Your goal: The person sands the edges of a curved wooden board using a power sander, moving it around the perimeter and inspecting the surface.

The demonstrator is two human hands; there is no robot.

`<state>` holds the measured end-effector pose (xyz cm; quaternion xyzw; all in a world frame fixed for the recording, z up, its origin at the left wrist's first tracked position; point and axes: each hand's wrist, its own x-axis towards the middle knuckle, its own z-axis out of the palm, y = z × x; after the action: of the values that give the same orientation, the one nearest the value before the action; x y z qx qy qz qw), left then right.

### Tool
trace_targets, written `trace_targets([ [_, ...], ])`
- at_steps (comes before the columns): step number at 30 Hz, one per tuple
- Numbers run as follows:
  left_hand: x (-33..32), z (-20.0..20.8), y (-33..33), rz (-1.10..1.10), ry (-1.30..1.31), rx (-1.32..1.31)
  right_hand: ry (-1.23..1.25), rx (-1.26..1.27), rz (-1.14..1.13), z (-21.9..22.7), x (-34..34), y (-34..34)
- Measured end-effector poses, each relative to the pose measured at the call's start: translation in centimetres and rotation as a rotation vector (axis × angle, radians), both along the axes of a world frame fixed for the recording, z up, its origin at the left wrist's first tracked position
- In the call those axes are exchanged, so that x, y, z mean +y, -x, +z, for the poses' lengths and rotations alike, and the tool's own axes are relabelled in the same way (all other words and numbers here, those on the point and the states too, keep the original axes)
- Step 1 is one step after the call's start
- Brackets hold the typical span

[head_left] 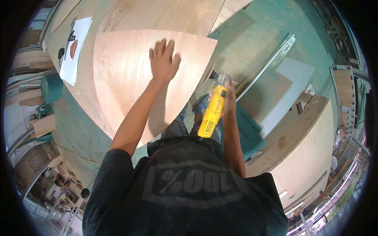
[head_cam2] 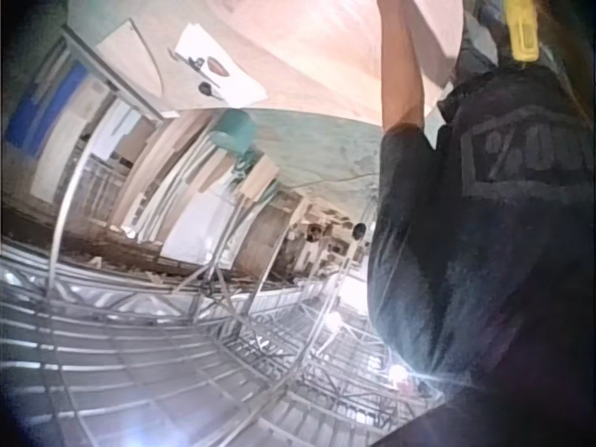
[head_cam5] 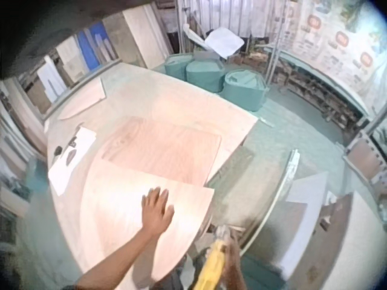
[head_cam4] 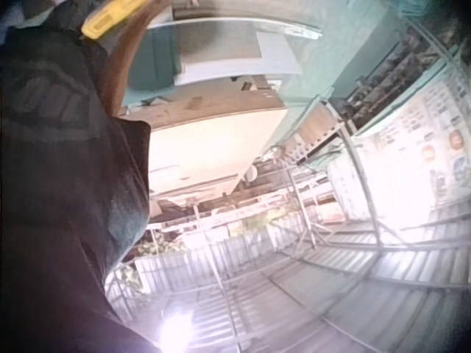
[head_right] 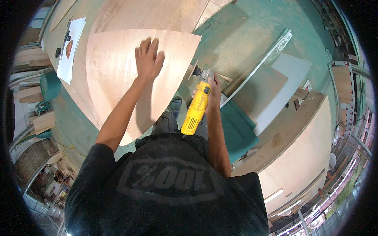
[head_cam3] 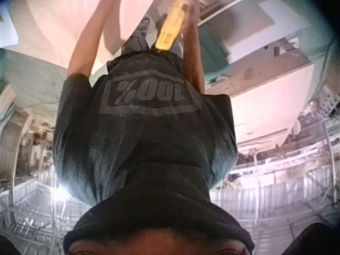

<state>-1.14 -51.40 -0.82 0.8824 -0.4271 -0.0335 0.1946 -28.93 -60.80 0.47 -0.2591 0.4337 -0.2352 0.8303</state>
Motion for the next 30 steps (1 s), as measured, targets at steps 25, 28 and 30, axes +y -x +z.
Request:
trace_targets([
  [25,-7.7,0.0,-1.5,0.091,0.114,-0.037,-0.004,0.056,0.014,0.5,-3.7,-2.6],
  [28,-8.0,-0.1,-1.4,0.103,0.101,-0.079,-0.076,0.091,-0.013,1.0,-2.3,-2.3],
  [30,-7.6,0.1,-1.6,0.104,0.074,-0.022,-0.125,0.107,-0.031,1.6,-0.6,-2.0],
])
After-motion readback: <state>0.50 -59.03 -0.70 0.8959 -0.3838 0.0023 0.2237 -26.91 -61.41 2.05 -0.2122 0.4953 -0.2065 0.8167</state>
